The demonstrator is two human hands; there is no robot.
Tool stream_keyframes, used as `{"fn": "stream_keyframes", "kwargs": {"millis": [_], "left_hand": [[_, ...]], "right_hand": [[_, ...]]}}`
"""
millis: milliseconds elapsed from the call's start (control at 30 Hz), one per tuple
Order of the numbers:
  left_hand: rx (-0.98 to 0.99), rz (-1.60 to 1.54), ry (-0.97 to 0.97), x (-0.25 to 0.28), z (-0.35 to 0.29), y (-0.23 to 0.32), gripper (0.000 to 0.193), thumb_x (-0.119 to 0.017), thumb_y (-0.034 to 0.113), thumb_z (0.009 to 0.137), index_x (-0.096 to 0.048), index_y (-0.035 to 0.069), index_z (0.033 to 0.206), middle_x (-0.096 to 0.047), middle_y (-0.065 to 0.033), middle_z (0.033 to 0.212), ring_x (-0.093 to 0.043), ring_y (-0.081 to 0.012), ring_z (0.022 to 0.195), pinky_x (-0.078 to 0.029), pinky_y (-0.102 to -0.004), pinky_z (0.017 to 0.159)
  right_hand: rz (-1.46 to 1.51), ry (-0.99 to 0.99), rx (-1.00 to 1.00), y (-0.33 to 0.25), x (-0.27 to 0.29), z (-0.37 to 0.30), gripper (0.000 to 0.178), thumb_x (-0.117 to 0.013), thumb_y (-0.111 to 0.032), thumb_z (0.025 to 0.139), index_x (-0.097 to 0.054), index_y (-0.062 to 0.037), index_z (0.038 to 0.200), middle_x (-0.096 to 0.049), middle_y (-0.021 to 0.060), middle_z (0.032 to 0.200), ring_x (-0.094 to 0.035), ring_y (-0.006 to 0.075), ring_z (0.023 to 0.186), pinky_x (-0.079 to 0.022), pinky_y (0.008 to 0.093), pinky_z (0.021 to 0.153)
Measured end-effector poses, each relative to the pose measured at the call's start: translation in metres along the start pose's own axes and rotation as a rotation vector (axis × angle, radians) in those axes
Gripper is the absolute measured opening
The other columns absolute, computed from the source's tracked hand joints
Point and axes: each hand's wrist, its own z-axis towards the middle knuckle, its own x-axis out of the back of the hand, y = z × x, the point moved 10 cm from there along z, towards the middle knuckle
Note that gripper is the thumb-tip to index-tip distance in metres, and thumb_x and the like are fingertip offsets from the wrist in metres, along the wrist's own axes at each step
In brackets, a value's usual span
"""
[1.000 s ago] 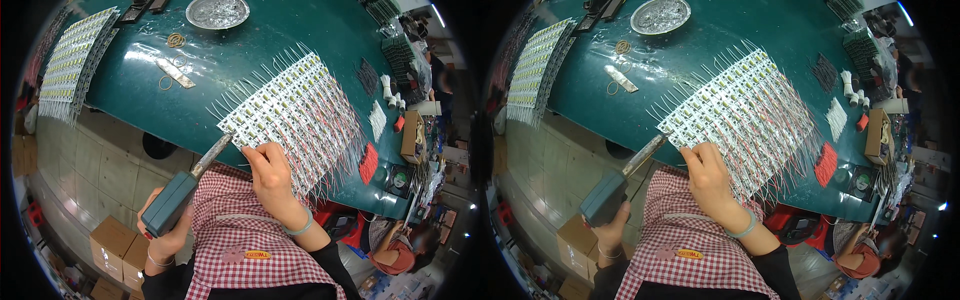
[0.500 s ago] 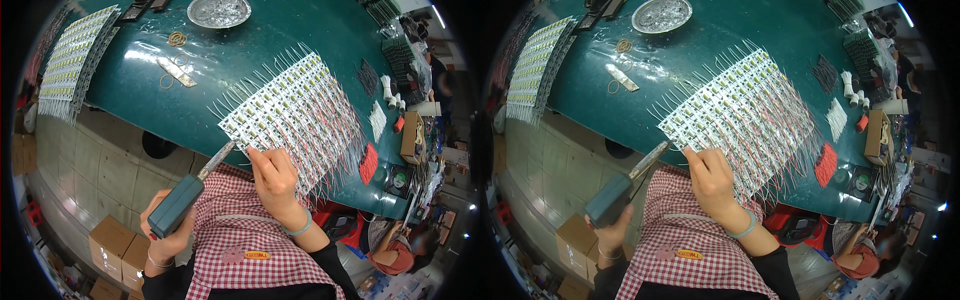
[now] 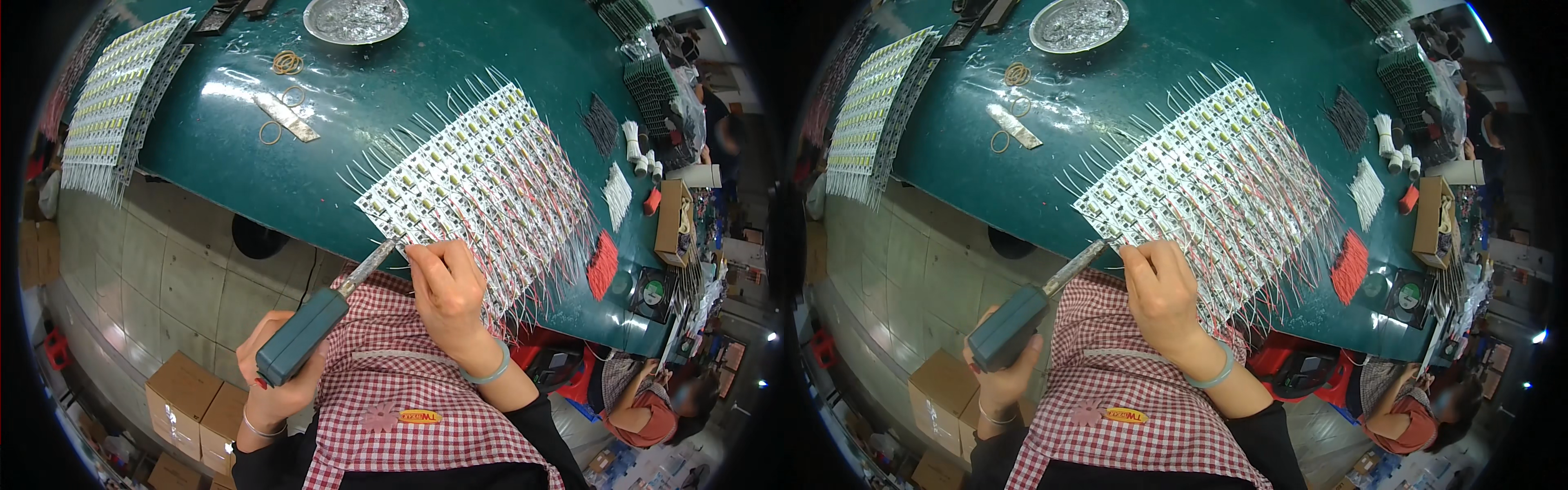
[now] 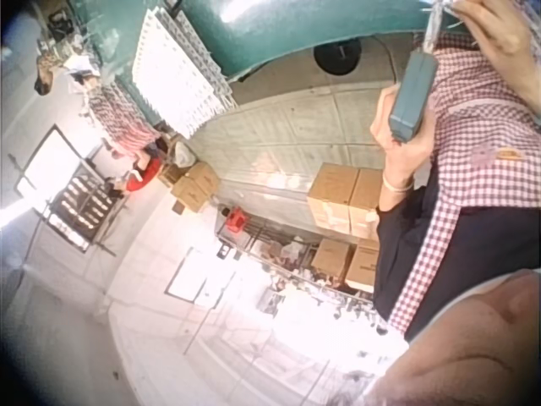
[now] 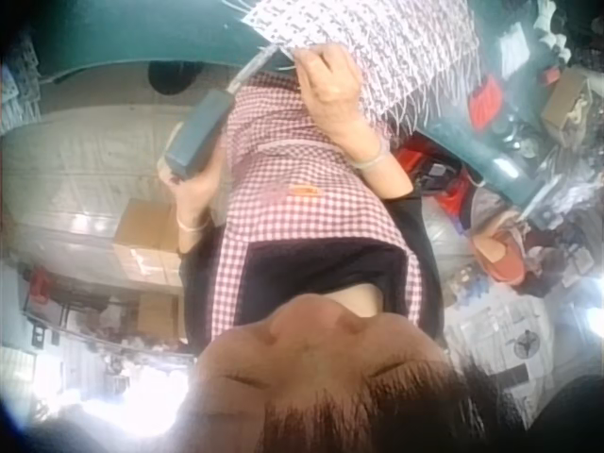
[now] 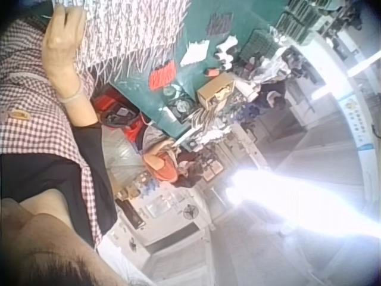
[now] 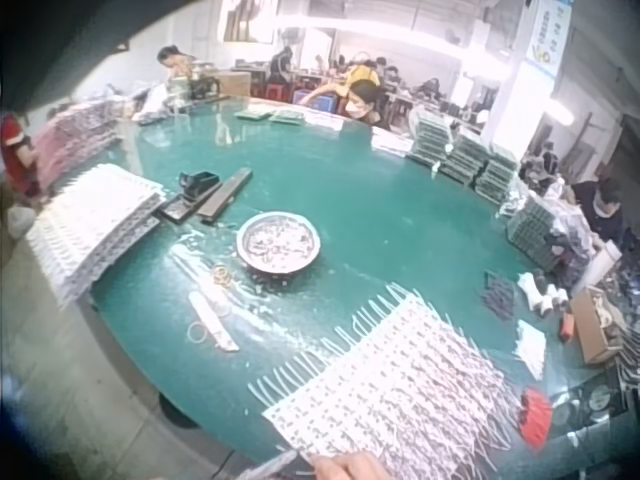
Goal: The person uses a soldering iron to attach small wires to a large LED circuit board. They repeatedly pick up individual wires from piles on the table, place them onto specific points on the board, and apply heat with the soldering iron to secure them.
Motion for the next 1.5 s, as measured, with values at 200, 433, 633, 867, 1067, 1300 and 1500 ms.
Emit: {"fn": "stream_keyframes", "kwargs": {"millis": [200, 433, 633, 867, 1067, 1300, 1500], "left_hand": [[-0.024, 0.056, -0.008, -0.004, 0.003, 0.004, 0.019, -0.074, -0.002, 0.068, -0.068, -0.006, 0.086, -0.066, -0.0142, 0.084, -0.067, -0.0235, 0.069, -0.052, -0.0298, 0.06], [-0.047, 0.058, -0.021, -0.004, 0.003, 0.004, 0.02, -0.074, -0.002, 0.067, -0.069, -0.005, 0.085, -0.065, -0.0134, 0.081, -0.065, -0.0238, 0.068, -0.051, -0.0299, 0.058], [0.023, -0.025, 0.08, 0.007, -0.016, -0.015, 0.022, -0.073, -0.003, 0.066, -0.07, -0.005, 0.088, -0.066, -0.0138, 0.082, -0.066, -0.0255, 0.069, -0.051, -0.0314, 0.059], [0.076, -0.08, 0.064, 0.005, -0.017, -0.018, 0.027, -0.073, -0.005, 0.065, -0.07, -0.006, 0.091, -0.069, -0.0155, 0.088, -0.068, -0.0273, 0.076, -0.054, -0.0318, 0.065], [0.162, -0.114, 0.112, 0.01, -0.013, -0.017, 0.031, -0.074, -0.005, 0.066, -0.069, -0.008, 0.096, -0.069, -0.0169, 0.091, -0.068, -0.0249, 0.078, -0.054, -0.0311, 0.067], [0.318, -0.223, 0.285, 0.024, -0.011, -0.022, 0.034, -0.076, 0.0, 0.081, -0.066, -0.004, 0.113, -0.067, -0.008, 0.096, -0.06, -0.013, 0.071, -0.049, -0.0271, 0.061], [0.116, -0.216, 0.495, 0.054, 0.022, -0.025, 0.042, -0.071, -0.002, 0.084, -0.06, -0.009, 0.124, -0.07, -0.0127, 0.106, -0.048, -0.007, 0.056, -0.038, -0.021, 0.051]], "right_hand": [[0.013, -0.015, -0.011, 0.001, -0.001, 0.001, 0.025, -0.069, 0.009, 0.077, -0.065, 0.0017, 0.101, -0.055, 0.0115, 0.084, -0.056, 0.0268, 0.073, -0.047, 0.0362, 0.062], [-0.001, -0.013, -0.015, 0.0, -0.001, 0.002, 0.024, -0.069, 0.008, 0.078, -0.064, 0.0016, 0.101, -0.055, 0.0114, 0.084, -0.056, 0.027, 0.074, -0.047, 0.0367, 0.063], [-0.001, -0.009, -0.011, 0.001, -0.001, 0.001, 0.025, -0.069, 0.009, 0.077, -0.064, 0.0015, 0.101, -0.055, 0.0115, 0.084, -0.056, 0.0273, 0.074, -0.048, 0.0372, 0.064], [0.003, -0.02, -0.017, 0.002, -0.001, -0.001, 0.026, -0.069, 0.008, 0.077, -0.065, 0.0014, 0.101, -0.055, 0.0118, 0.085, -0.057, 0.0279, 0.076, -0.048, 0.0374, 0.064], [0.009, -0.017, -0.038, 0.001, 0.0, 0.001, 0.02, -0.07, 0.006, 0.078, -0.067, 0.0015, 0.098, -0.056, 0.0107, 0.083, -0.057, 0.0271, 0.075, -0.048, 0.0371, 0.064], [0.068, -0.061, -0.071, -0.001, 0.031, -0.004, 0.018, -0.072, 0.004, 0.077, -0.069, 0.0009, 0.095, -0.056, 0.01, 0.08, -0.059, 0.0268, 0.074, -0.048, 0.0372, 0.062], [0.168, -0.033, -0.285, 0.048, 0.124, 0.008, 0.014, -0.074, 0.009, 0.073, -0.072, -0.0008, 0.083, -0.067, 0.0098, 0.08, -0.064, 0.0214, 0.071, -0.051, 0.0311, 0.062]]}}
